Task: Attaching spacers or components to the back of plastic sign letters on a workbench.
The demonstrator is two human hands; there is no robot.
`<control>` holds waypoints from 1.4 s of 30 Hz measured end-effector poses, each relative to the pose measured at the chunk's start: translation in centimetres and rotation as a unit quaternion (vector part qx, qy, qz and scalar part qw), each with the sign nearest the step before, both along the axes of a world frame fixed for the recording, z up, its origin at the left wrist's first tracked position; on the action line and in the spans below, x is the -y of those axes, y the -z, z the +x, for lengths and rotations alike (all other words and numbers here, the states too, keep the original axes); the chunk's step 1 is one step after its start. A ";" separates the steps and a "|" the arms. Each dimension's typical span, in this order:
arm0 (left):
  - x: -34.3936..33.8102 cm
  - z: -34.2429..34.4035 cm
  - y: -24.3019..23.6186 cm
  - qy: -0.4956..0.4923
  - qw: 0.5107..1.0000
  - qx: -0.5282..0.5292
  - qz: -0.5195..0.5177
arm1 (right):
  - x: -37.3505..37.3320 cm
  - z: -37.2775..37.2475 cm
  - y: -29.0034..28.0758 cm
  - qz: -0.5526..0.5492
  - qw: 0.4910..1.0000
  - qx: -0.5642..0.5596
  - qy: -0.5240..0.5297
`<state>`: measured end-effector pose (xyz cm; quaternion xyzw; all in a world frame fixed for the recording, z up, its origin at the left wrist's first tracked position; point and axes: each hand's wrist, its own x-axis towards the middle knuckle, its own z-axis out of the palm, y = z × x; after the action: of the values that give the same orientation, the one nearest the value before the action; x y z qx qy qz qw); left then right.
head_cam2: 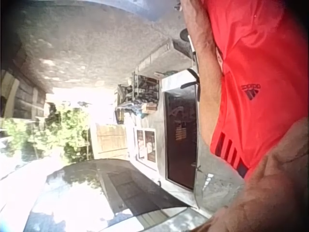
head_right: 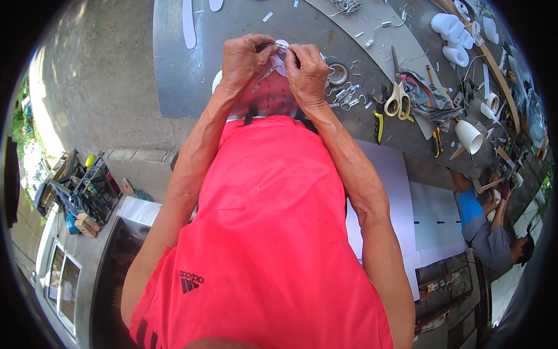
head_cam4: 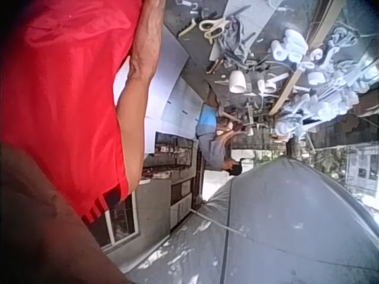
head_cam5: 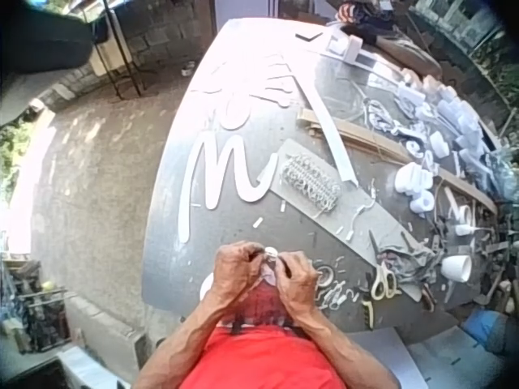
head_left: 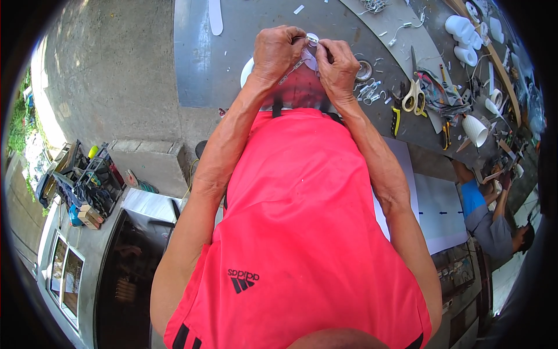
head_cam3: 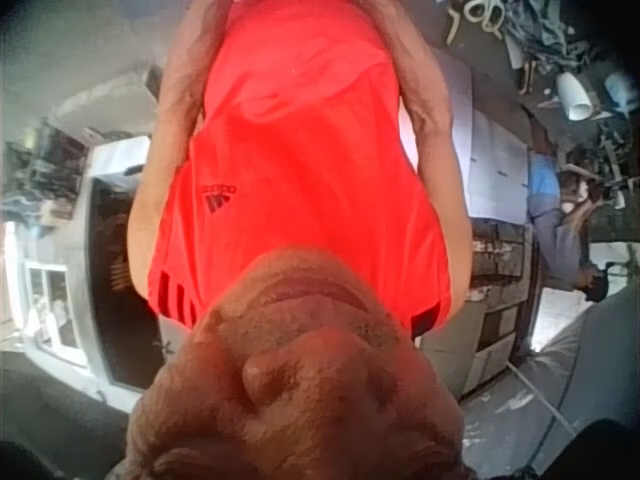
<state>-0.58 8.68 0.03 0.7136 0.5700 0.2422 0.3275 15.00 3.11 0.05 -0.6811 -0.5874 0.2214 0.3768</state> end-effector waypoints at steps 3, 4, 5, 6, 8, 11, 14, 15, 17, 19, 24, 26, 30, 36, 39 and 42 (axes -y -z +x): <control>0.0 0.0 -0.3 -0.004 1.000 0.005 -0.010 | 0.0 0.0 -0.2 -0.007 1.000 -0.004 0.003; 0.0 0.1 -0.4 -0.005 1.000 0.005 -0.010 | -0.1 0.0 -0.2 -0.011 1.000 -0.003 0.003; 0.0 0.1 -0.4 -0.004 1.000 0.005 -0.009 | -0.1 0.0 -0.2 -0.011 1.000 -0.003 0.002; 0.0 0.1 -0.4 -0.003 1.000 0.006 -0.008 | -0.1 0.1 -0.2 -0.007 1.000 0.000 0.001; 0.1 0.1 -0.4 -0.004 1.000 0.009 -0.006 | 0.0 0.1 -0.1 -0.002 1.000 0.003 -0.002; 0.1 0.0 -0.4 -0.003 1.000 0.012 -0.002 | 0.0 0.1 -0.1 -0.009 1.000 -0.004 -0.001; 0.1 0.1 -0.2 -0.001 1.000 0.009 0.001 | 0.1 0.1 -0.1 -0.006 1.000 -0.011 -0.002; 0.1 0.1 -0.2 -0.002 1.000 0.005 0.002 | 0.1 0.1 -0.1 -0.010 1.000 -0.011 -0.003; 0.1 0.1 -0.2 -0.002 1.000 0.011 0.000 | 0.1 0.1 -0.1 -0.013 1.000 -0.012 -0.003; 0.1 0.0 -0.2 -0.002 1.000 0.018 -0.001 | 0.1 0.1 -0.1 -0.019 1.000 -0.016 0.000; 0.0 0.0 -0.1 0.003 1.000 0.024 0.010 | 0.0 0.1 -0.1 -0.013 1.000 -0.012 -0.001; 0.0 0.0 -0.2 0.003 1.000 0.021 0.005 | 0.0 0.2 -0.2 -0.014 1.000 -0.012 0.000; 0.0 0.1 -0.4 -0.007 1.000 0.016 -0.019 | 0.0 0.1 -0.1 -0.015 1.000 -0.014 0.003; 0.0 0.0 -0.3 -0.005 0.999 0.024 -0.024 | 0.0 0.1 0.1 -0.015 1.000 -0.018 0.002; -0.1 -0.1 -0.2 0.006 1.000 0.016 -0.010 | 0.0 0.2 0.1 -0.008 1.000 -0.015 0.001; -0.1 0.0 -0.4 0.009 1.000 0.010 -0.006 | 0.0 0.2 0.1 -0.012 1.000 -0.013 0.000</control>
<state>-0.62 8.75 0.41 0.7143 0.5615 0.2430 0.3398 15.18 3.13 -0.06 -0.6829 -0.5798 0.2372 0.3758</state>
